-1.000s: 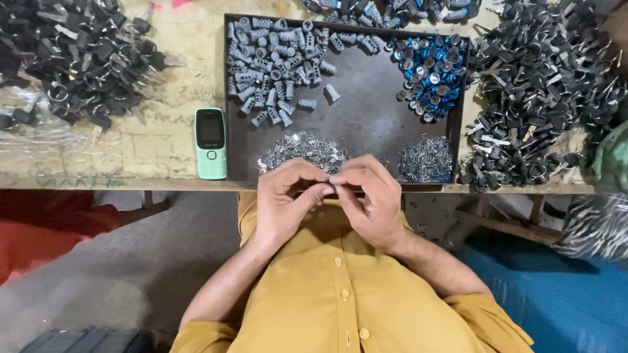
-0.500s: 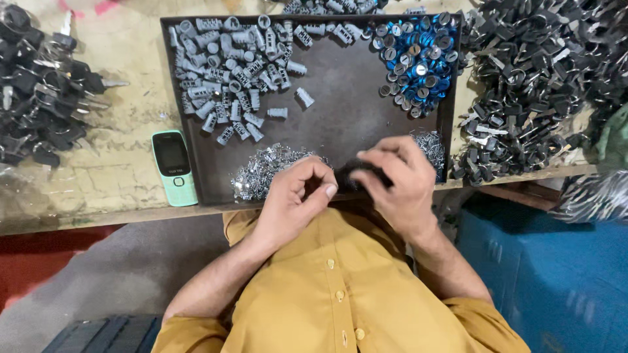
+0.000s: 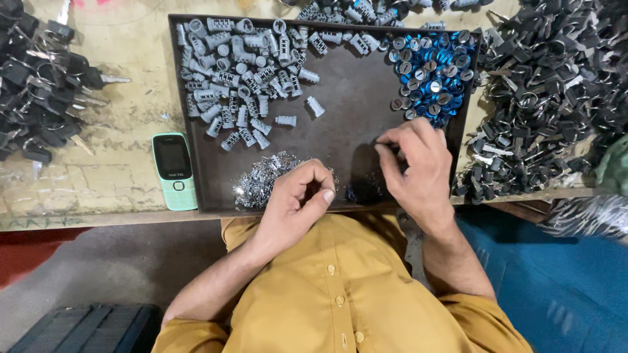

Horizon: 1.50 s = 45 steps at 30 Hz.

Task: The person sits at a workbench and assembles small metal lock components by hand. They pick gray and blue cylindrical parts from a tray, fit pieces together between the fingers, and place the assembled parts back onto the tray, repeating the process with new components.

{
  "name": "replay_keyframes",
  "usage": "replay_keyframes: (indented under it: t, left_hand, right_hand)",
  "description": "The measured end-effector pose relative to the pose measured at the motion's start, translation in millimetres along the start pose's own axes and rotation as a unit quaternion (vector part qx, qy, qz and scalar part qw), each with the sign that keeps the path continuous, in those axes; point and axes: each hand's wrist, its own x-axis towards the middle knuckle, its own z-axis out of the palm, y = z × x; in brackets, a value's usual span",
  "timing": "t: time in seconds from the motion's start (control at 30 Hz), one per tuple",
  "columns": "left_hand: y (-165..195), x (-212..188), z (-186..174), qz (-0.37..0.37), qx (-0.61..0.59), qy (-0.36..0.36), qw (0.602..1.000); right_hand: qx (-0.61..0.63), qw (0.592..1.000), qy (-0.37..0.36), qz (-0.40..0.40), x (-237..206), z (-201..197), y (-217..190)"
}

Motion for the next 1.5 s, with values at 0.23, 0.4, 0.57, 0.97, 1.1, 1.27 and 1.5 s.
replay_keyframes:
  t: [0.23, 0.4, 0.57, 0.97, 1.1, 1.27, 1.5]
  left_hand:
    - [5.5, 1.4, -3.1, 0.038, -0.015, -0.016, 0.999]
    - [10.9, -0.1, 4.4, -0.058, -0.129, -0.016, 0.990]
    - [16.1, -4.0, 12.5, -0.047, -0.155, -0.011, 0.987]
    - [20.5, -10.8, 14.8, -0.038, -0.133, 0.010, 0.990]
    - [25.3, -9.3, 7.7, -0.111, -0.229, -0.018, 0.967]
    - [24.7, -9.9, 10.1, -0.083, -0.175, -0.012, 0.981]
    - [17.8, -11.2, 14.3, -0.044, -0.125, 0.013, 0.991]
  right_hand:
    - [0.200, 0.979, -0.007, 0.038, -11.0, -8.0, -0.8]
    - [0.447, 0.889, -0.036, 0.092, -35.7, 5.0, -22.0]
    - [0.378, 0.925, -0.003, 0.030, -49.2, 10.5, -41.1]
    - [0.182, 0.977, 0.049, -0.098, -40.9, 6.1, -52.3]
    - [0.149, 0.982, 0.056, -0.101, -41.6, 3.3, -52.9]
    - [0.198, 0.976, 0.047, -0.074, -45.6, 4.4, -46.3]
    - [0.431, 0.901, -0.012, 0.049, -52.9, 13.4, -37.2]
